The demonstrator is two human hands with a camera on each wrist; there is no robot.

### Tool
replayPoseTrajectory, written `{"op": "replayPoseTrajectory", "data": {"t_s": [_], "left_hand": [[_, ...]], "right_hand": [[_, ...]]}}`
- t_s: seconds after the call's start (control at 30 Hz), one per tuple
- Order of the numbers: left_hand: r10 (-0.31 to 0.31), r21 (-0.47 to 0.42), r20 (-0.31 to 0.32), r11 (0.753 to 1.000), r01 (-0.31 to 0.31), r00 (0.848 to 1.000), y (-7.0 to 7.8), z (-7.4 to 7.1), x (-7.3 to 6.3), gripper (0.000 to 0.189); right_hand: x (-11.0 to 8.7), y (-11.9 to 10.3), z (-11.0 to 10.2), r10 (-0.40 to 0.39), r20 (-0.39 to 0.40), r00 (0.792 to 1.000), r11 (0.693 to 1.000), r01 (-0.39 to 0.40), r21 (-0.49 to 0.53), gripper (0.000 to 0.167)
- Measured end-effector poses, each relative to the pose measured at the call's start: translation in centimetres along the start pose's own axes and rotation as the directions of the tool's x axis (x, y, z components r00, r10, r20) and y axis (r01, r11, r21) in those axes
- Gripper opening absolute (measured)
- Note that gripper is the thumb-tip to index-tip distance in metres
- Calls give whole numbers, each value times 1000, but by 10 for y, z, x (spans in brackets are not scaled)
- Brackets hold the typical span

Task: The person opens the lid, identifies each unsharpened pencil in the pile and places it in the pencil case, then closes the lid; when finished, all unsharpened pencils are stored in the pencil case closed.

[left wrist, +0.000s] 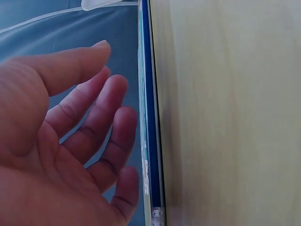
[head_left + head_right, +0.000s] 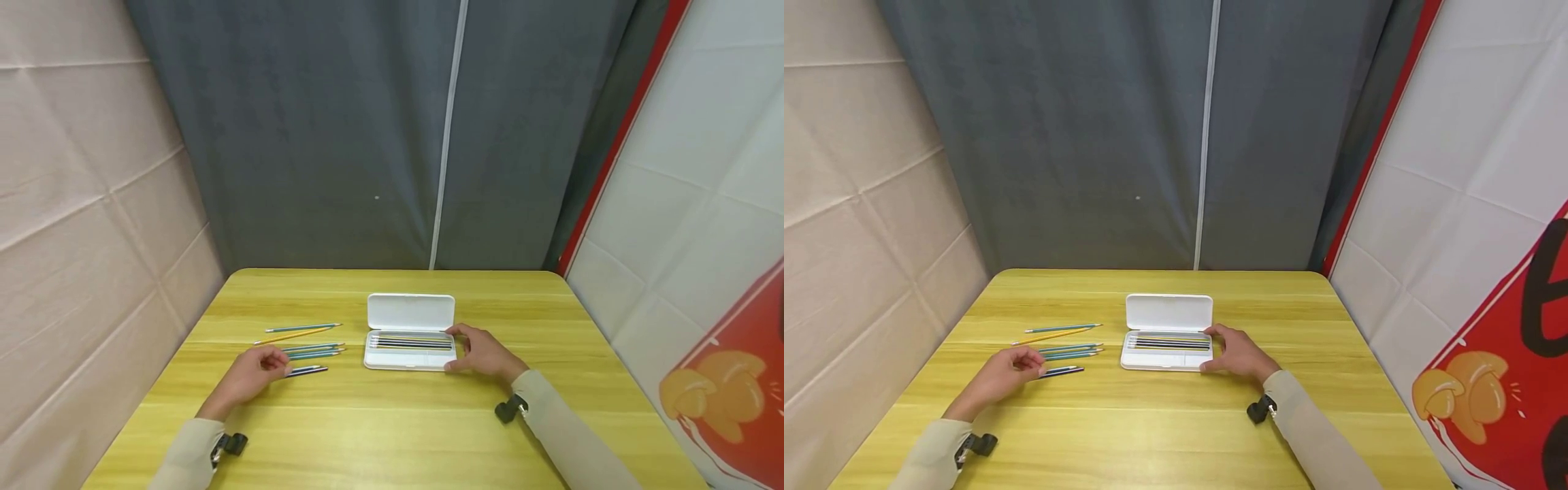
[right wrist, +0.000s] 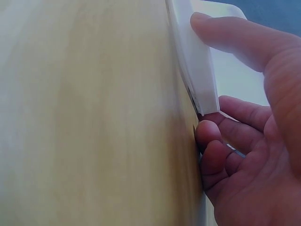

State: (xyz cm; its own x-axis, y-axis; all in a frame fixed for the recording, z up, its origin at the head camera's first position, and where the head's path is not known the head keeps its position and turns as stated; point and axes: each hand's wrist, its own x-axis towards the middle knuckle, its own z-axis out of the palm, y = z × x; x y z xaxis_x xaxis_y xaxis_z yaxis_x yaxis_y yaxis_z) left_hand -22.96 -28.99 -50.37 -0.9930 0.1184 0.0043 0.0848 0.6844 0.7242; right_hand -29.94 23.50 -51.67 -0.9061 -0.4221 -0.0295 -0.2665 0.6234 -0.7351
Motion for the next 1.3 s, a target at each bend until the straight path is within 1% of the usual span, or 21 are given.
{"op": "replayPoseTrajectory", "data": {"t_s": [0.13, 0.27, 0.4, 0.53, 0.6, 0.67, 0.8, 1.03, 1.2, 1.3], "left_hand": [[8, 18, 13, 1000, -8, 1000, -1, -1, -4, 13], [3, 32, 19, 999, -4, 1000, 0, -3, -6, 10], [7, 74, 22, 997, -8, 1000, 0, -3, -6, 8], [13, 153, -4, 988, -13, 1000, 0, -4, -8, 8], [15, 167, -15, 986, -12, 1000, 1, -5, -8, 8], [19, 162, -13, 987, -17, 1000, 0, -5, -8, 9], [30, 116, 31, 993, -34, 999, -3, -4, -5, 11], [36, 124, 73, 991, -45, 997, -4, -4, -4, 14], [24, 105, 80, 994, -32, 997, -6, -2, -3, 16], [42, 110, 70, 993, -50, 997, -6, -2, -2, 14]], "right_hand": [[0, -1, 0, 7, -4, 1000, 1000, -7, -8, 80], [0, -2, 0, 8, -10, 1000, 1000, -8, -10, 80], [-1, -2, 0, 4, 0, 1000, 1000, -4, 0, 79], [0, -1, 1, 1, 5, 1000, 1000, -1, 6, 78], [0, 0, 1, 3, 0, 1000, 1000, -3, 1, 78], [0, 0, 1, 3, -5, 1000, 1000, -4, -5, 78], [1, 0, 1, 3, -11, 1000, 1000, -3, -12, 79], [0, 0, 1, 7, -11, 1000, 1000, -7, -3, 78], [0, -1, 0, 6, -5, 1000, 1000, -5, 5, 78], [0, -1, 0, 8, -3, 1000, 1000, -8, 10, 78]]}}
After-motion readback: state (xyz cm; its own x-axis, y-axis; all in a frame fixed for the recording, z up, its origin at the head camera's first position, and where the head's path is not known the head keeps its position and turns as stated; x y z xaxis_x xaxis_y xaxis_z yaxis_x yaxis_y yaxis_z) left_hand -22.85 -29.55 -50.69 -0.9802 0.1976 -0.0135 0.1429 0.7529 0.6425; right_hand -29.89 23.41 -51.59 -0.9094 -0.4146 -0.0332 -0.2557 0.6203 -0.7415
